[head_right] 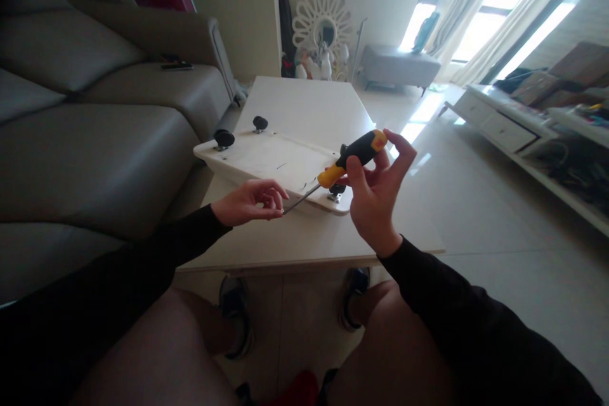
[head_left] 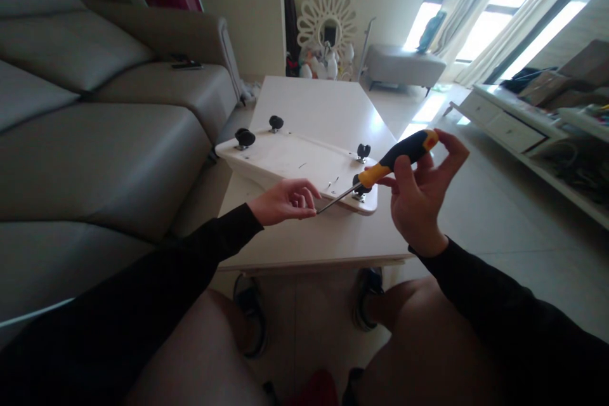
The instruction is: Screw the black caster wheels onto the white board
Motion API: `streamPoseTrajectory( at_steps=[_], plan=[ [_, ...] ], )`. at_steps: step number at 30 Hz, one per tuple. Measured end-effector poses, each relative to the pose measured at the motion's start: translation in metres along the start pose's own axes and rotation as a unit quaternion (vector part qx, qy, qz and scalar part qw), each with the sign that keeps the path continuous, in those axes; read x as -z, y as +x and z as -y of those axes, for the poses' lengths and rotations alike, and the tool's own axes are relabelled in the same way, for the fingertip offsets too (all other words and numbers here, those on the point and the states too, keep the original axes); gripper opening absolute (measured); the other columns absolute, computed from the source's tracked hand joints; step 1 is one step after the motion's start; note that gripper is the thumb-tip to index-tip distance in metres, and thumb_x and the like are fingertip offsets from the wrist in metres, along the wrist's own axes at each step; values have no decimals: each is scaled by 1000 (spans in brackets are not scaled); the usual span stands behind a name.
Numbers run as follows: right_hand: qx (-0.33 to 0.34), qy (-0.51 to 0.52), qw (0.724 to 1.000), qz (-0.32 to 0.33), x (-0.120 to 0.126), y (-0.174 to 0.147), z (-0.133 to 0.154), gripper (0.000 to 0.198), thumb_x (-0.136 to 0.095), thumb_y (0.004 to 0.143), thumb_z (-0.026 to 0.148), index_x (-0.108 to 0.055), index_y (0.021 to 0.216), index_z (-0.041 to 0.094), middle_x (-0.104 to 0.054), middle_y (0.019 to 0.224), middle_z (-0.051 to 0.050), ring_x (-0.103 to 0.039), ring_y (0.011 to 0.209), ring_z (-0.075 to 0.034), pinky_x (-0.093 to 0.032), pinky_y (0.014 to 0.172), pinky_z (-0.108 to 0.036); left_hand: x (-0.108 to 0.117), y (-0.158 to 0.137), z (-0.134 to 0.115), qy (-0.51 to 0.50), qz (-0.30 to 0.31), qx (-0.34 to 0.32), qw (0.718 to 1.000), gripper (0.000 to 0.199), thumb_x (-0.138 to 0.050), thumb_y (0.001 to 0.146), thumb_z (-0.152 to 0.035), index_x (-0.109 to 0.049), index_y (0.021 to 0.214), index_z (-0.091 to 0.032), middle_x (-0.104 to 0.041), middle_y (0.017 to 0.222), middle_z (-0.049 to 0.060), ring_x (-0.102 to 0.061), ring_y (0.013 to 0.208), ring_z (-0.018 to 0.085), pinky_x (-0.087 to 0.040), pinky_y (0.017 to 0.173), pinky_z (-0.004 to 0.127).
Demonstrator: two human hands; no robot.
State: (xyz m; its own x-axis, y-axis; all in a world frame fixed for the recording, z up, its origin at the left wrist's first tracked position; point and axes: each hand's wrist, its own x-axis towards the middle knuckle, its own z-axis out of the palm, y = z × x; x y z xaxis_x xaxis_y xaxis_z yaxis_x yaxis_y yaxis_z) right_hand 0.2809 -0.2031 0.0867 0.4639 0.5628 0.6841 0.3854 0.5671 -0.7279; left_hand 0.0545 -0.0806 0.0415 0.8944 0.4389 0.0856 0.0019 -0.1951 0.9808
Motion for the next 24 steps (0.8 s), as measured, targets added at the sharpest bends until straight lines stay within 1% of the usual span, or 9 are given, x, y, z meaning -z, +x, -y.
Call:
streamPoseTrajectory(
  at_steps=[3,7,11,14,18,21,24],
  plan=[
    [-9,1,1000,-5,0,2,3,54,-72,89,35,-41,131,46,-60,119,0,-73,87,-17,-67,54,-31,-2,1,-1,5,9,-5,1000,34,-85,79,-27,-66,104,-14,-72,80,0,-58,60,7,-46,58,22],
    [-14,-4,1000,-14,2,7,7,54,-74,87,36,-41,130,44,-58,127,-2,-74,93,-18,-70,60,-35,-2,1,-2,11,18,-5,1000,33,-83,80,-28,-66,105,-14,-72,81,1,-59,60,8,-47,59,23],
    [-19,-7,1000,-13,3,9,7,54,-75,86,37,-41,128,43,-59,122,-1,-73,90,-18,-69,56,-34,-2,1,-2,11,20,-8,1000,33,-83,81,-28,-66,106,-14,-72,81,2,-59,62,8,-48,60,24],
    [-36,9,999,-1,1,7,5,54,-74,87,36,-40,128,43,-59,124,-1,-75,93,-19,-70,58,-34,-3,3,-2,11,20,-9,1000,33,-84,81,-28,-66,105,-15,-71,79,1,-59,62,9,-47,59,24],
    [-38,13,999,2,0,6,5,55,-75,86,36,-41,129,45,-58,127,-1,-76,95,-21,-71,58,-38,-4,4,-2,9,19,-14,1000,33,-84,80,-28,-66,104,-14,-70,78,0,-59,62,9,-47,59,24],
    [-41,15,999,-5,1,7,6,57,-77,84,38,-42,129,44,-59,126,-2,-76,95,-22,-70,56,-37,-5,4,-2,11,17,-18,1000,32,-83,81,-27,-66,104,-14,-69,78,0,-58,60,8,-47,59,23],
    [-46,18,999,-4,1,8,4,57,-77,84,36,-42,128,43,-59,125,-2,-76,92,-20,-70,56,-35,-5,4,-3,17,21,-20,999,31,-82,82,-26,-66,105,-14,-69,77,-1,-58,60,8,-47,59,23]
  ],
)
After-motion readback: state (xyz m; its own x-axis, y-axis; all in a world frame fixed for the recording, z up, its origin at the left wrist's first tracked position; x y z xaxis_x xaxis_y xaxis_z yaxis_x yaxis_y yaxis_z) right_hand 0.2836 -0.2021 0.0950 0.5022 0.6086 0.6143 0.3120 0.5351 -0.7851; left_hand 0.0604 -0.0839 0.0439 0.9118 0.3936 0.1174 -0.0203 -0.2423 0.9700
